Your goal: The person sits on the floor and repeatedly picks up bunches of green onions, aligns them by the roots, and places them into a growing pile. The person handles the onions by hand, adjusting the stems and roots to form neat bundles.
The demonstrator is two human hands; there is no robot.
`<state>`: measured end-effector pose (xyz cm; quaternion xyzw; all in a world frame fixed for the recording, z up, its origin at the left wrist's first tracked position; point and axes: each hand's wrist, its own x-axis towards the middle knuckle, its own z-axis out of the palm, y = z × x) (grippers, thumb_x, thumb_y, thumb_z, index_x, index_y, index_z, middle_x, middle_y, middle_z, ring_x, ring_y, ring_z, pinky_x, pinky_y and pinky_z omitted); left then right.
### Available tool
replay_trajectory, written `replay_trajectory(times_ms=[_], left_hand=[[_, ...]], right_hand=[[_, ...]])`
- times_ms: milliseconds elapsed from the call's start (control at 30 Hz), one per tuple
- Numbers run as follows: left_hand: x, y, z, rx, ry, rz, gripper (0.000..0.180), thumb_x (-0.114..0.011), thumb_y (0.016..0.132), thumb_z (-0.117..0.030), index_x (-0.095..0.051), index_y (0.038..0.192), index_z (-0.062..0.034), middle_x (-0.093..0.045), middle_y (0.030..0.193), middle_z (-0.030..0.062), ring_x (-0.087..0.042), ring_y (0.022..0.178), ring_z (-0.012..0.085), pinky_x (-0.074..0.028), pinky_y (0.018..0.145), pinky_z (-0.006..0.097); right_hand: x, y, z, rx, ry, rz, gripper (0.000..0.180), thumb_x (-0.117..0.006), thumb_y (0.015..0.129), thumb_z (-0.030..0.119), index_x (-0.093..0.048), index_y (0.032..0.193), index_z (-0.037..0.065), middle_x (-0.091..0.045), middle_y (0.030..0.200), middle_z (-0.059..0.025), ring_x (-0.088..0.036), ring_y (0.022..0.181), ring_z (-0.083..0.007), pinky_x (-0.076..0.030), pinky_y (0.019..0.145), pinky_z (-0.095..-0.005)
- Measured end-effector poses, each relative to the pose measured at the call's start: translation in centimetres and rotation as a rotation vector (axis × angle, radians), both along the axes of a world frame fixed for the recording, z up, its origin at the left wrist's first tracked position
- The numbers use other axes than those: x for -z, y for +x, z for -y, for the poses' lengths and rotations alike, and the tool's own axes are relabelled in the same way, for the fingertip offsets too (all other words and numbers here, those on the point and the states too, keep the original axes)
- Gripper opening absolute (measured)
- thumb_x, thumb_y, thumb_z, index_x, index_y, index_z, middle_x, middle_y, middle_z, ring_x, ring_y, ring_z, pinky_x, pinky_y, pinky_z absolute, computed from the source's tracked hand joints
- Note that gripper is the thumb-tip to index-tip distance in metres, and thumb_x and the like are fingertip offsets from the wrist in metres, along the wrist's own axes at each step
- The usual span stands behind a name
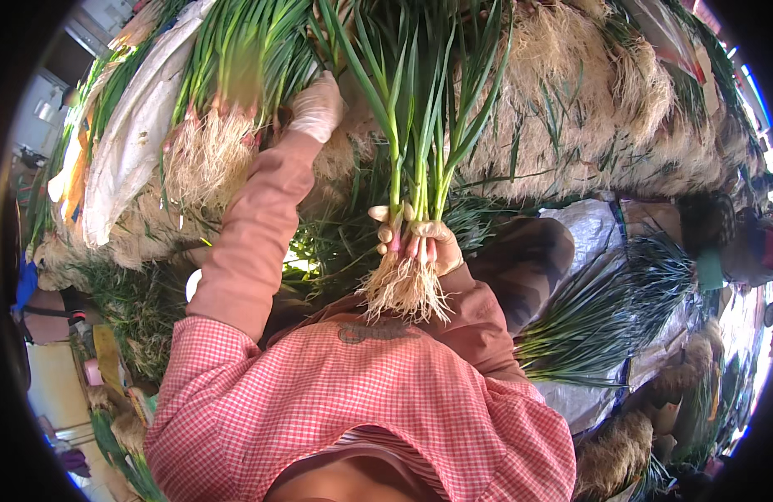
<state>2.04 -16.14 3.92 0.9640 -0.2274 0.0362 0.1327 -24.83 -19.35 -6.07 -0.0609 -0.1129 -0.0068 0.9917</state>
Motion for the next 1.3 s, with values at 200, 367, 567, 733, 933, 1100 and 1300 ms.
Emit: replay_trajectory(times_ms=[200,367,567,733,933,1100,1300], left_hand=[[-0.6,-2.9,-3.4,0.038,-0.289,-0.145,0.026,-0.052,0.094,-0.029,-0.058,0.101,-0.0046,-0.064,0.075,0.0095,-0.064,0.064,0.0182,-0.051,0.057,0.035],[5.6,-10.1,-8.5,0.171,-0.712,-0.701,0.034,-0.062,0.088,-0.029,-0.058,0.112,-0.0049,-0.063,0.079,0.0051,-0.051,0.050,0.0084,-0.042,0.041,0.020],[12.3,-11.8,-9.9,0.381,-0.860,-1.356,0.018,-0.055,0.093,-0.017,-0.062,0.106,-0.0049,-0.061,0.079,-0.0037,-0.048,0.060,0.0034,-0.034,0.052,0.018],[12.8,-11.9,-9.2,0.518,-0.657,-0.972,0.022,-0.058,0.092,-0.019,-0.062,0.101,0.0005,-0.064,0.088,0.0031,-0.059,0.081,0.0143,-0.046,0.075,0.026],[10.2,-12.7,-11.9,0.808,-0.656,-0.825,0.026,-0.050,0.096,-0.023,-0.055,0.112,-0.0036,-0.063,0.096,0.0094,-0.058,0.094,0.0204,-0.045,0.085,0.030],[9.2,-13.3,-10.9,0.841,-0.363,-0.337,0.014,-0.055,0.090,-0.019,-0.057,0.090,-0.0048,-0.064,0.074,0.0129,-0.063,0.063,0.0242,-0.051,0.054,0.036],[10.1,-12.6,-8.1,0.138,-1.211,-1.704,0.032,-0.056,0.090,-0.043,-0.061,0.095,-0.0113,-0.061,0.083,0.0014,-0.057,0.075,0.0143,-0.047,0.066,0.029]], right_hand=[[0.4,-0.2,0.4,-0.011,0.046,-0.078,0.056,-0.061,0.079,0.017,-0.044,0.129,-0.001,-0.049,0.128,-0.0224,-0.058,0.093,-0.0281,-0.049,0.087,-0.0399],[0.8,0.1,0.2,-0.077,-0.035,-0.242,0.054,-0.065,0.077,0.016,-0.046,0.124,-0.002,-0.055,0.088,-0.0094,-0.055,0.083,-0.0230,-0.047,0.082,-0.0383],[0.5,0.1,0.6,0.148,-0.640,-0.470,0.035,-0.062,0.075,0.012,-0.054,0.106,-0.004,-0.062,0.070,-0.0119,-0.060,0.052,-0.0180,-0.049,0.048,-0.0240],[-0.6,-0.6,0.9,0.104,-0.685,-0.556,0.031,-0.060,0.075,0.007,-0.055,0.103,-0.005,-0.062,0.065,-0.0128,-0.058,0.047,-0.0180,-0.049,0.046,-0.0232],[-0.6,-0.6,1.4,-0.011,-0.587,-0.448,0.032,-0.058,0.075,0.003,-0.054,0.106,0.000,-0.063,0.094,-0.0173,-0.062,0.065,-0.0232,-0.054,0.067,-0.0347],[0.5,-0.2,0.3,-0.130,-0.362,-0.326,0.025,-0.060,0.072,0.006,-0.051,0.095,0.004,-0.056,0.086,-0.0107,-0.058,0.073,-0.0227,-0.052,0.074,-0.0390],[1.0,-0.4,-1.1,-0.195,-0.022,-0.164,0.026,-0.063,0.073,0.011,-0.052,0.096,0.008,-0.051,0.088,-0.0065,-0.052,0.082,-0.0218,-0.046,0.084,-0.0422]])
